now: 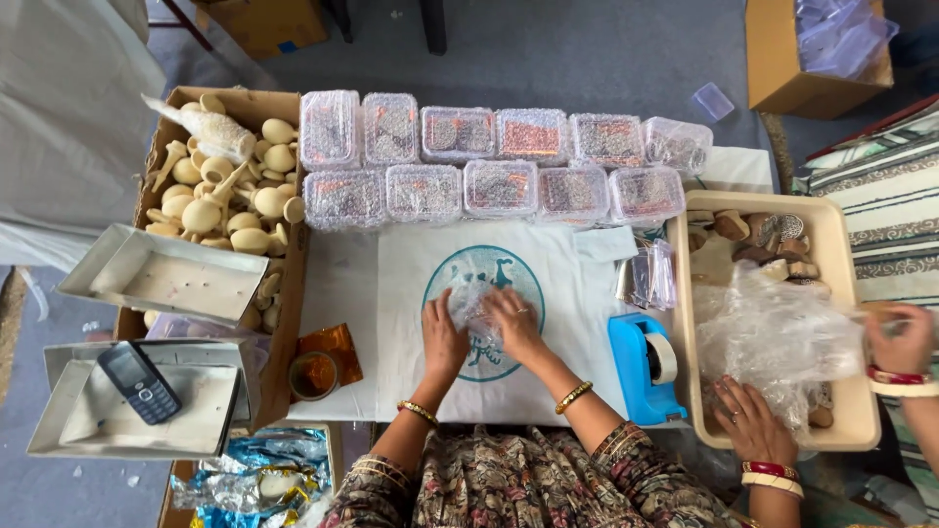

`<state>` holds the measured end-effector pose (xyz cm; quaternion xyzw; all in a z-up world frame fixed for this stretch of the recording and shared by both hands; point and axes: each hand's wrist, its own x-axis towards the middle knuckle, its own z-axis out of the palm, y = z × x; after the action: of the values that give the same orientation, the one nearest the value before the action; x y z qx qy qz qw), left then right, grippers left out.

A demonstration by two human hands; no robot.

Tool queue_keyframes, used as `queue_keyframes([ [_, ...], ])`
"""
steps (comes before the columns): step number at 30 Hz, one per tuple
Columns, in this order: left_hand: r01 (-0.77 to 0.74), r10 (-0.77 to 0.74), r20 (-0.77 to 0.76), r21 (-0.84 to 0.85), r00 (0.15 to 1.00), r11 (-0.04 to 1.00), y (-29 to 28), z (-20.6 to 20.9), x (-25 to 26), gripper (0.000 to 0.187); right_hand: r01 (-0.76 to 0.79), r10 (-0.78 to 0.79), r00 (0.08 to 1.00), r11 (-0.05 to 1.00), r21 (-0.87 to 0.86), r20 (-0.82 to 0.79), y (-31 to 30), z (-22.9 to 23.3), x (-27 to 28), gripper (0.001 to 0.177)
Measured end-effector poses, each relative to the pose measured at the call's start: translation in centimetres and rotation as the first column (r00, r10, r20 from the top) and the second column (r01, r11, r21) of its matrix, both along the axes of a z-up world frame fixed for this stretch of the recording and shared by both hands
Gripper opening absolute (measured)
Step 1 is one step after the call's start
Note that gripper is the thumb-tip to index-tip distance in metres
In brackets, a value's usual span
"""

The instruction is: The person wraps small plastic containers filled with beads and wooden decorative items using bubble wrap. They place the wrapped items into a cardboard box and handle a tape dispenser on the table.

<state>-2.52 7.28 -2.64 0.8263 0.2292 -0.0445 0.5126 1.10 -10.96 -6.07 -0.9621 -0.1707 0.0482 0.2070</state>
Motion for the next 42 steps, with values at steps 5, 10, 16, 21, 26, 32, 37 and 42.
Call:
queue_keyframes([
  [5, 0.444, -0.671, 0.125, 0.659, 0.731, 0.607, 2.2, 5.7, 3.8, 0.095, -0.175, 0.175, 0.977, 0.984, 0.008, -0.120, -0.2, -0.5, -0.1, 0.085],
  [10, 0.665, -0.874, -0.138, 0.707, 0.465, 0.242, 2.7, 5.5, 8.0, 0.060, -0.186, 0.203, 0.972, 0.972, 0.143, -0.117, -0.6, -0.9, 0.2, 0.067],
  [16, 0.645, -0.933, -0.099, 0.748, 0.346, 0.160, 2.6, 0.6, 9.8, 0.023, -0.158, 0.172, 0.984, 0.957, 0.245, -0.036, -0.6, 0.6, -0.6, 0.055],
  [21, 0.737, -0.879, -0.121, 0.604, 0.461, 0.303, 2.9, 0.7, 10.0, 0.009, -0.085, 0.126, 0.987, 0.939, 0.333, -0.103, -0.4, 2.2, -0.7, 0.058],
  [26, 0.668, -0.859, 0.067, 0.599, 0.508, 0.442, 3.2, 1.3, 9.3, 0.007, -0.149, 0.162, 0.986, 0.958, 0.246, -0.032, -0.2, 2.6, -0.8, 0.054],
  [32, 0.684, -0.798, 0.035, 0.493, 0.602, 0.537, 3.2, 1.3, 9.3, 0.005, -0.245, 0.237, 0.969, 0.957, 0.157, 0.068, -0.8, 0.1, -1.1, 0.061],
  [37, 0.673, -0.775, -0.033, 0.521, 0.631, 0.525, 2.7, 1.2, 9.7, 0.009, -0.267, 0.267, 0.964, 0.963, 0.035, -0.005, -0.5, 1.2, -1.0, 0.073],
  [42, 0.552, -0.702, 0.131, 0.524, 0.700, 0.649, 2.9, 2.3, 9.9, 0.028, -0.286, 0.287, 0.956, 0.958, 0.019, -0.058, -0.2, 2.9, -0.8, 0.075],
])
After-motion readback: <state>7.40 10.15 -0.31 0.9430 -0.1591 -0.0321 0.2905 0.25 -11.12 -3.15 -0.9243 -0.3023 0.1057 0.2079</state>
